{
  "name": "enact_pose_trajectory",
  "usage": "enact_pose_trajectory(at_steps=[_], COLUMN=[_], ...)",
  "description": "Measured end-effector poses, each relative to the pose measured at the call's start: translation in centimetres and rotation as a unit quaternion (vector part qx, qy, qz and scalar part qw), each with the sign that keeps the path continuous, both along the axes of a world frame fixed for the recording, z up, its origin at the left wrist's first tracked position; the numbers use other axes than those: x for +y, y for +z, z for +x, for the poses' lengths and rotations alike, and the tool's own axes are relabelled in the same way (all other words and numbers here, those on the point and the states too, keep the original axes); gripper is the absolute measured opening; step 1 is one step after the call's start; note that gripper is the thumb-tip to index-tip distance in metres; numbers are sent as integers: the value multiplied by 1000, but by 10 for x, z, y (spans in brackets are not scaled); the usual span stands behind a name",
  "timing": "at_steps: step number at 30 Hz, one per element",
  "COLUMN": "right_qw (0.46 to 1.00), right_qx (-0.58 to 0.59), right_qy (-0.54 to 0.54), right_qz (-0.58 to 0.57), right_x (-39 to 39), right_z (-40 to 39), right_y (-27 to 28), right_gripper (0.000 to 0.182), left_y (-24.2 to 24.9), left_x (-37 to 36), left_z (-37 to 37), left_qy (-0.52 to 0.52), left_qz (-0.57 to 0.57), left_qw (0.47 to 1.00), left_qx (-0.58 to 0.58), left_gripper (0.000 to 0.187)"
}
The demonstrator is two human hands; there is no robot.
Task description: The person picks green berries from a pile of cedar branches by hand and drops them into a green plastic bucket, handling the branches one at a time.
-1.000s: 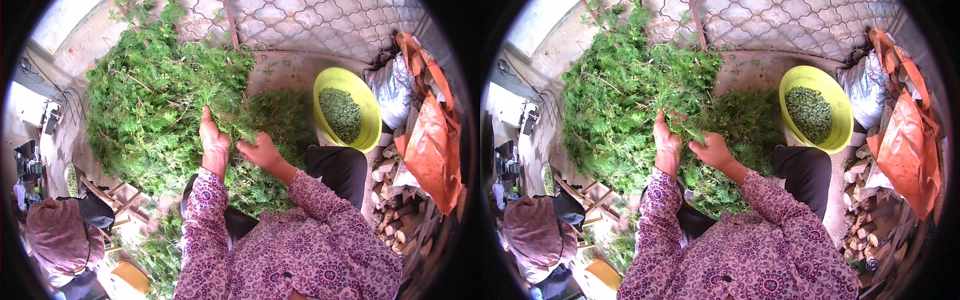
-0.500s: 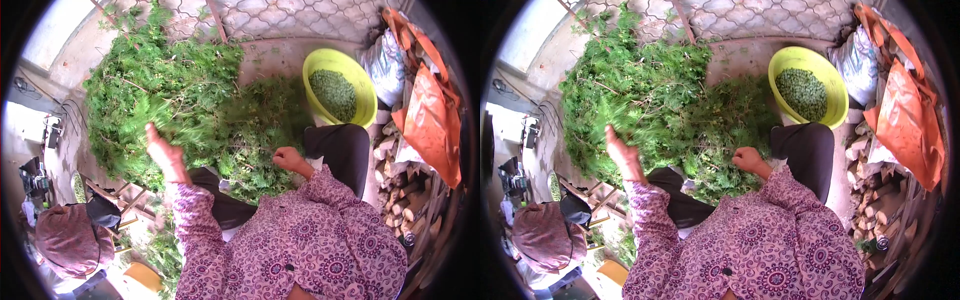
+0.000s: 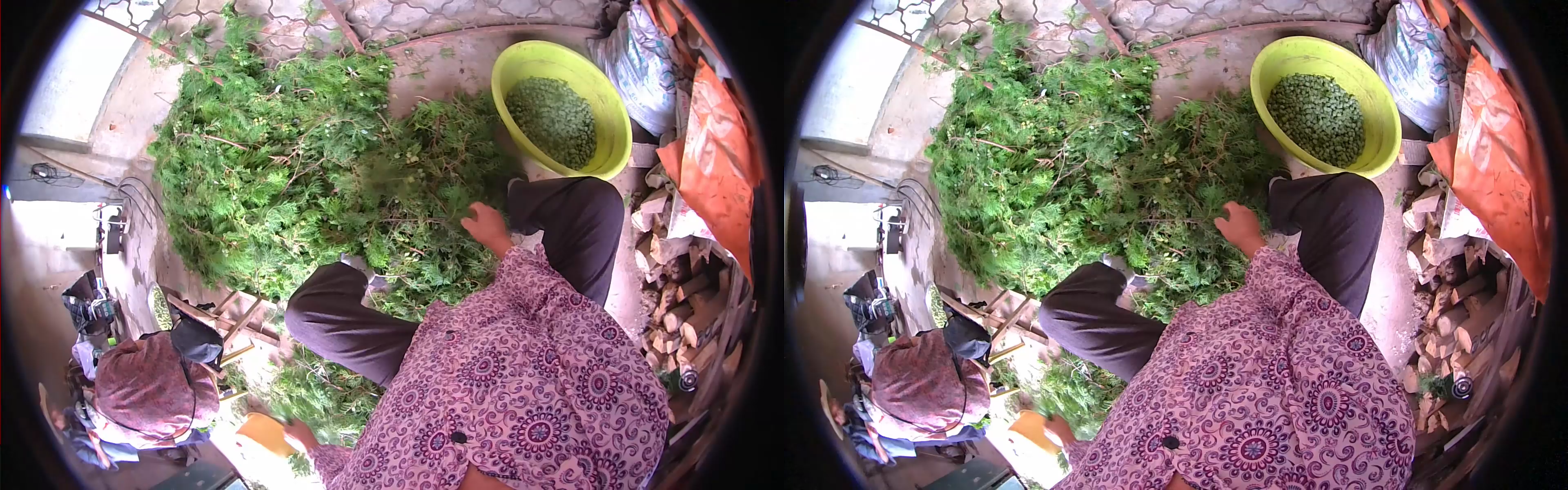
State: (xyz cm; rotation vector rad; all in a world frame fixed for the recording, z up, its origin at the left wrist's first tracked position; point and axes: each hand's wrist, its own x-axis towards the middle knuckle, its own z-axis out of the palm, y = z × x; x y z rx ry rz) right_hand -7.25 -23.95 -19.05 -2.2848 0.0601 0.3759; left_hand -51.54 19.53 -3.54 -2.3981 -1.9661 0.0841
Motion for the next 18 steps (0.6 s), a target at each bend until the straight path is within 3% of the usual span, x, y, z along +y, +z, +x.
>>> enact_pose_trajectory(at_steps=[1, 3, 5, 7, 8, 10, 11, 13, 17, 18], right_qw=[995, 989, 979, 974, 975, 933, 933, 933, 950, 929], right_qx=[-98, -125, -152, -20, -24, 112, 110, -11, 0, 70], right_qy=[21, 75, 134, 196, 195, 284, 284, 295, 258, 284], right_qz=[-21, 0, 22, -109, -108, -189, -191, -207, -175, -228], right_x=[7, 22, 31, 39, 41, 41, 41, 39, 38, 36], right_z=[1, 2, 1, 6, 12, 18, 16, 9, 3, 4], right_y=[14, 30, 32, 24, 22, 20, 21, 25, 42, 40], right_gripper=[43, 42, 42, 38, 38, 35, 35, 27, 20, 21], left_y=[-10, -29, -32, -11, -2, 21, 23, 60, 95, 89], left_x=[1, -4, 11, 9, 11, 16, 19, -7, -74, -86], left_z=[-27, -57, -56, 1, 28, 91, 122, 208, 338, 362], left_qy=[-11, -20, -11, -39, -76, -190, -215, -365, -489, -519], left_qz=[-54, -58, -106, -152, -98, -16, 38, 66, 80, 74], left_qw=[991, 966, 965, 982, 990, 982, 972, 902, 824, 800], left_qx=[118, 251, 241, 100, 72, -6, -84, -219, -275, -291], left_gripper=[42, 56, 66, 68, 67, 59, 55, 41, 37, 37])
